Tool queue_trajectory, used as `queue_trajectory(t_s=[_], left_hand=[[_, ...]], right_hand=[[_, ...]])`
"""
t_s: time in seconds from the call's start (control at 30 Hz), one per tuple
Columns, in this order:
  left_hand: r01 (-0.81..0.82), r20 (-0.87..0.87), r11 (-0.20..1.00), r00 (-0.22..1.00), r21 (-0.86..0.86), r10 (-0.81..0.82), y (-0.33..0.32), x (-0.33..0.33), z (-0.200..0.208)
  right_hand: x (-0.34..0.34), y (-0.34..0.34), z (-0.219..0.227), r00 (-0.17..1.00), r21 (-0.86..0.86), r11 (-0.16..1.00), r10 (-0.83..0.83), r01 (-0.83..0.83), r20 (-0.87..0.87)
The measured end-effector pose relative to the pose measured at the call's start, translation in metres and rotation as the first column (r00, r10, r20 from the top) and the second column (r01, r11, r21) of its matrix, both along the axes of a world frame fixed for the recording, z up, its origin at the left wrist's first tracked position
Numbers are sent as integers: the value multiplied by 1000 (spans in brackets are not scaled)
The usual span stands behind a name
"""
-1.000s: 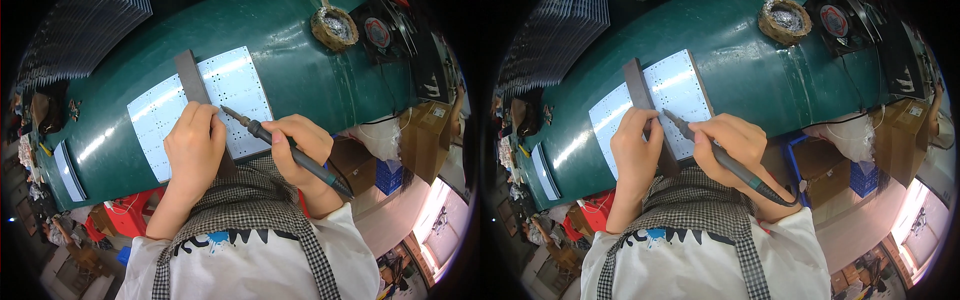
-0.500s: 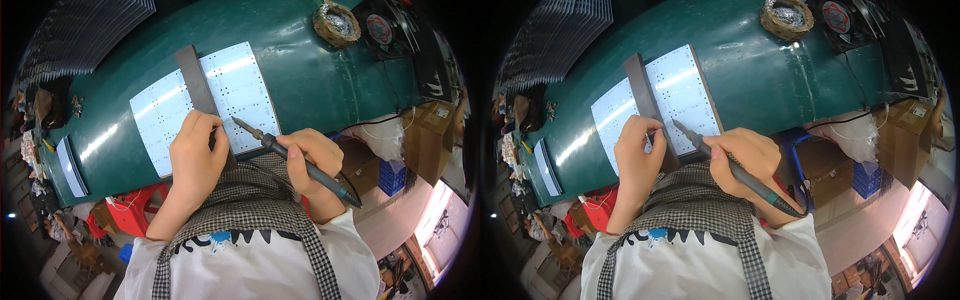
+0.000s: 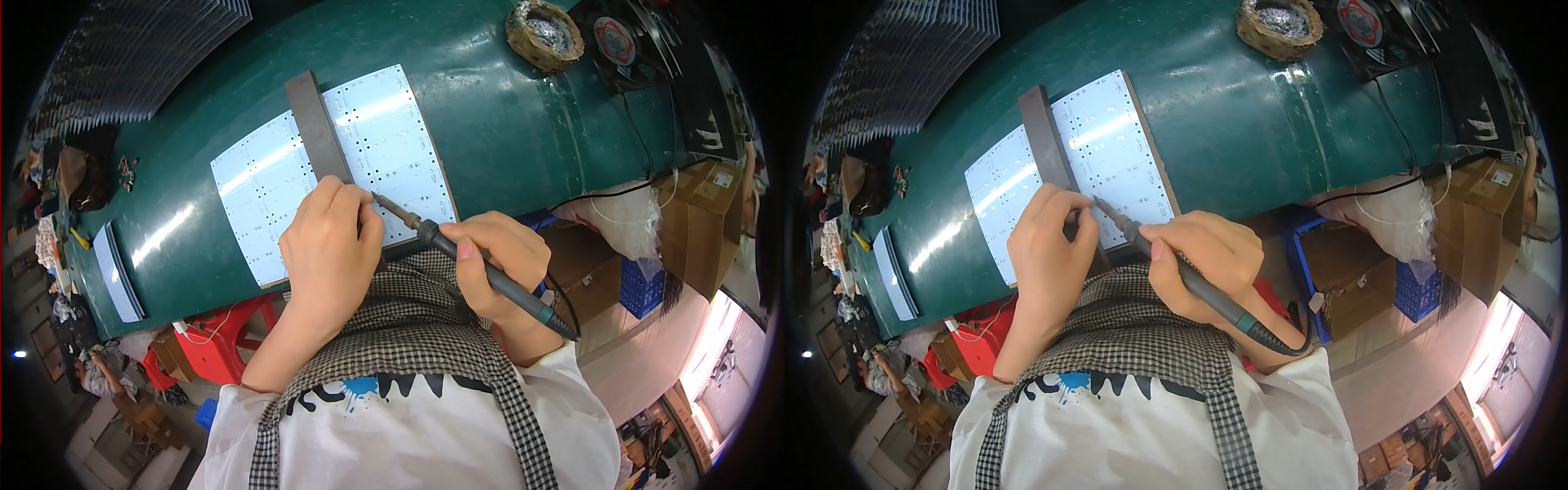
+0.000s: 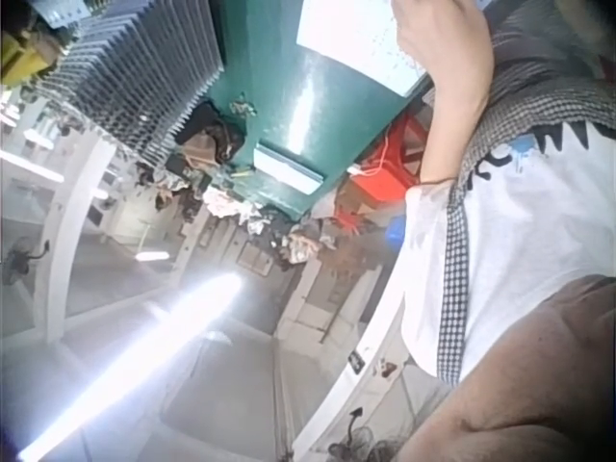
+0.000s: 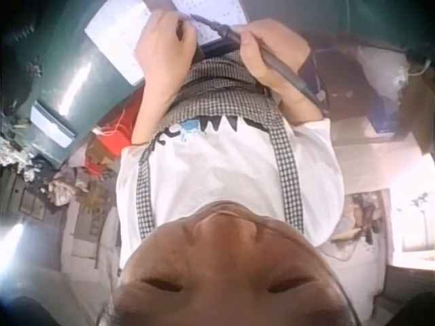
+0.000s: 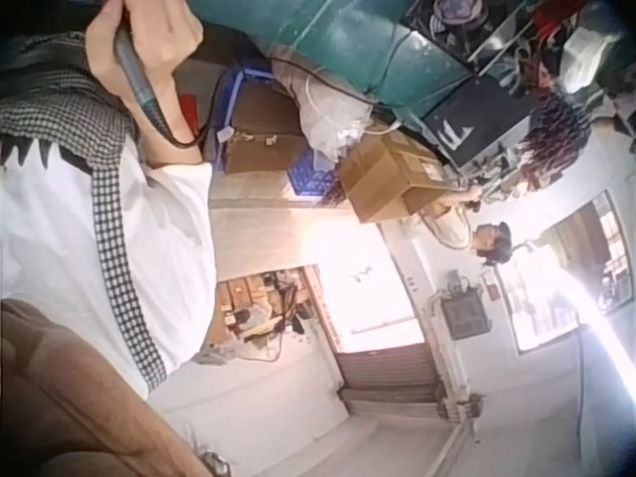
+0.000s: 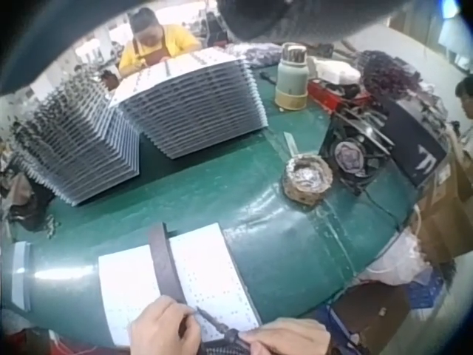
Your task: The person solders points on circuit board panels using a soldering iron, turns over and removes a completed board, then positions a metal bar across a new panel and solders its connections.
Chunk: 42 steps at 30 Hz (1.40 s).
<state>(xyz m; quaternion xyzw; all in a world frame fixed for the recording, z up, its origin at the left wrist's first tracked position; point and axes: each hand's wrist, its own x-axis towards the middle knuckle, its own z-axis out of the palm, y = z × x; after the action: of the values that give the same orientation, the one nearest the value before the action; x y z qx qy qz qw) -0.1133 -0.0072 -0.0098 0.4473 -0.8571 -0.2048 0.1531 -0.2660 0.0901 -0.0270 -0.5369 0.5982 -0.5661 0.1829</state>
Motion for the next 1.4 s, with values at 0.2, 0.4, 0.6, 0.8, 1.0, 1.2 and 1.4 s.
queue_trajectory(t_s=[0.2,0.4,0.6,0.8,1.0,1.2,1.4], left_hand=[[-32,-42,993,998,112,37,3,4,3],[25,-94,988,995,152,-11,15,13,10],[83,-125,994,989,75,-73,20,14,2],[86,-111,994,991,72,-78,20,12,3],[20,-125,995,992,95,-8,20,13,6],[59,-155,995,987,74,-47,19,15,4],[46,-162,999,986,29,-41,19,14,-3]], right_hand=[[0,8,2,1000,30,999,-29,29,6],[-5,22,6,999,42,998,-41,41,-5],[-1,26,2,999,15,999,-29,28,17],[0,26,2,999,20,999,-37,37,-1],[0,20,5,1000,57,998,-28,27,9],[4,15,1,998,53,997,-58,56,30],[5,11,1,998,36,998,-57,56,14]])
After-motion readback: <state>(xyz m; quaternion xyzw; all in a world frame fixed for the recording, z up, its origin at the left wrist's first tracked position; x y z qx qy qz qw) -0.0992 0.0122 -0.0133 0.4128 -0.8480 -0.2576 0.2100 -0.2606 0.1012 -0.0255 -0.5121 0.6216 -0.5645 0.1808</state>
